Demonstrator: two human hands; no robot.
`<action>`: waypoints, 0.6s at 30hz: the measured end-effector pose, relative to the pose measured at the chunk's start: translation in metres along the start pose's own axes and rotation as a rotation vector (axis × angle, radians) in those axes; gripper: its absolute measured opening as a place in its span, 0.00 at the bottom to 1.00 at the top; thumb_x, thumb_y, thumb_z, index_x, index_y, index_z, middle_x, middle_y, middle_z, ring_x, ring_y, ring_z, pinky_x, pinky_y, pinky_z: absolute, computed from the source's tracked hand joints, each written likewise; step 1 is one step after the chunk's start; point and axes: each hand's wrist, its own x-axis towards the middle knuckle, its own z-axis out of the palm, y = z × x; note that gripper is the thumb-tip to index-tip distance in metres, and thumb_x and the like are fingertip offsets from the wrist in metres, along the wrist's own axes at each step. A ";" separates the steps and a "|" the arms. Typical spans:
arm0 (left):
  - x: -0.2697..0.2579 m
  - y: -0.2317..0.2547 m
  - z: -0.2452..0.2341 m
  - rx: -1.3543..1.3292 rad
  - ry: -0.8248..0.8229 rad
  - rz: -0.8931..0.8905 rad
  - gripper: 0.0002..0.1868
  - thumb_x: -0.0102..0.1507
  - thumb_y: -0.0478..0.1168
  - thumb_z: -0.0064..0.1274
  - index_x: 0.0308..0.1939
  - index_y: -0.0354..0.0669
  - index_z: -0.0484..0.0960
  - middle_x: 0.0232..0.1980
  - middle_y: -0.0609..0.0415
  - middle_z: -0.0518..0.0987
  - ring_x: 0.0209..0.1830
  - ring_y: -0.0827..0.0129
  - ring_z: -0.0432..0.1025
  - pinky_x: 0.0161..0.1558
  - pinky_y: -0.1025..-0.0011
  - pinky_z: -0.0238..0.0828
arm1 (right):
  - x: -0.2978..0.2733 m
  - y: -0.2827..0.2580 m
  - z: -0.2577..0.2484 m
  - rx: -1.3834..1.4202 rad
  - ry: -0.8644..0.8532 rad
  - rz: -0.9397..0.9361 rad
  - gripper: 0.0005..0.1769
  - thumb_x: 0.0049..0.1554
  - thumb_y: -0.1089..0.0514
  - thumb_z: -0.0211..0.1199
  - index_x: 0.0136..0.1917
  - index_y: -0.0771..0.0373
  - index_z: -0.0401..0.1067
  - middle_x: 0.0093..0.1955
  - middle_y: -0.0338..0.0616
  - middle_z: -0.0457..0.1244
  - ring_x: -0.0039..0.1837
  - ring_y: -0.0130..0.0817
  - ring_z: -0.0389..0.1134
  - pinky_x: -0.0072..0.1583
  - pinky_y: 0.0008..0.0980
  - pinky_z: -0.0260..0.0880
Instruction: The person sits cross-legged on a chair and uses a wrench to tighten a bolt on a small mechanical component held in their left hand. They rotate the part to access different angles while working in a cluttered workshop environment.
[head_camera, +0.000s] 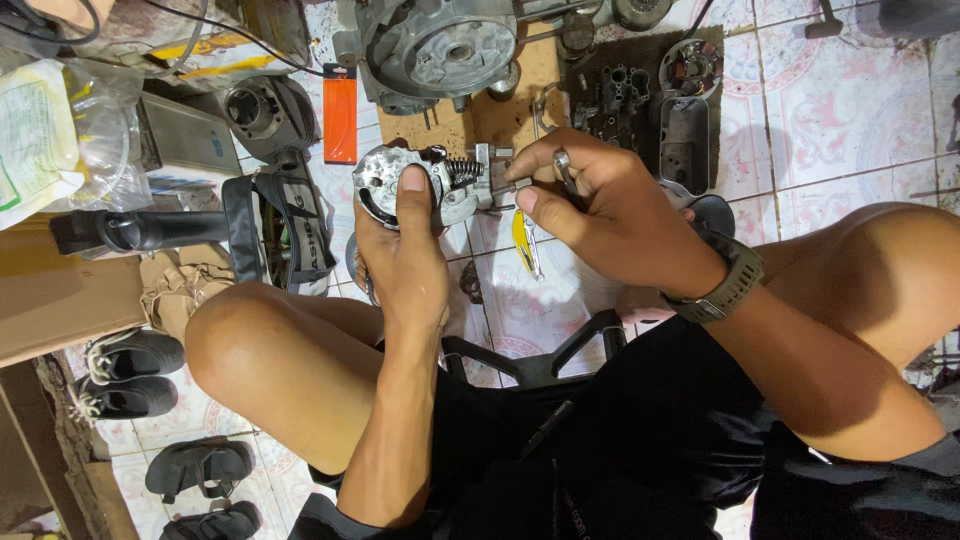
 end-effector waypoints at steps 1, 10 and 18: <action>0.000 0.000 0.000 0.019 0.001 -0.005 0.25 0.61 0.48 0.44 0.58 0.37 0.67 0.59 0.47 0.73 0.60 0.65 0.66 0.63 0.69 0.60 | 0.000 -0.002 0.000 0.017 -0.007 0.006 0.09 0.57 0.58 0.55 0.52 0.60 0.70 0.39 0.32 0.56 0.39 0.21 0.55 0.43 0.22 0.58; 0.000 0.001 0.000 0.080 -0.012 0.004 0.24 0.61 0.48 0.43 0.57 0.38 0.68 0.59 0.47 0.73 0.60 0.66 0.65 0.63 0.68 0.59 | 0.004 -0.012 -0.001 -0.054 -0.017 0.073 0.19 0.60 0.52 0.50 0.30 0.57 0.70 0.31 0.33 0.62 0.36 0.22 0.61 0.43 0.25 0.60; 0.001 -0.008 -0.001 -0.028 -0.011 -0.011 0.23 0.61 0.47 0.45 0.56 0.38 0.69 0.57 0.48 0.74 0.58 0.67 0.67 0.61 0.69 0.63 | 0.002 -0.006 -0.004 0.018 -0.028 -0.003 0.10 0.57 0.56 0.56 0.48 0.63 0.71 0.43 0.36 0.64 0.44 0.24 0.64 0.47 0.24 0.64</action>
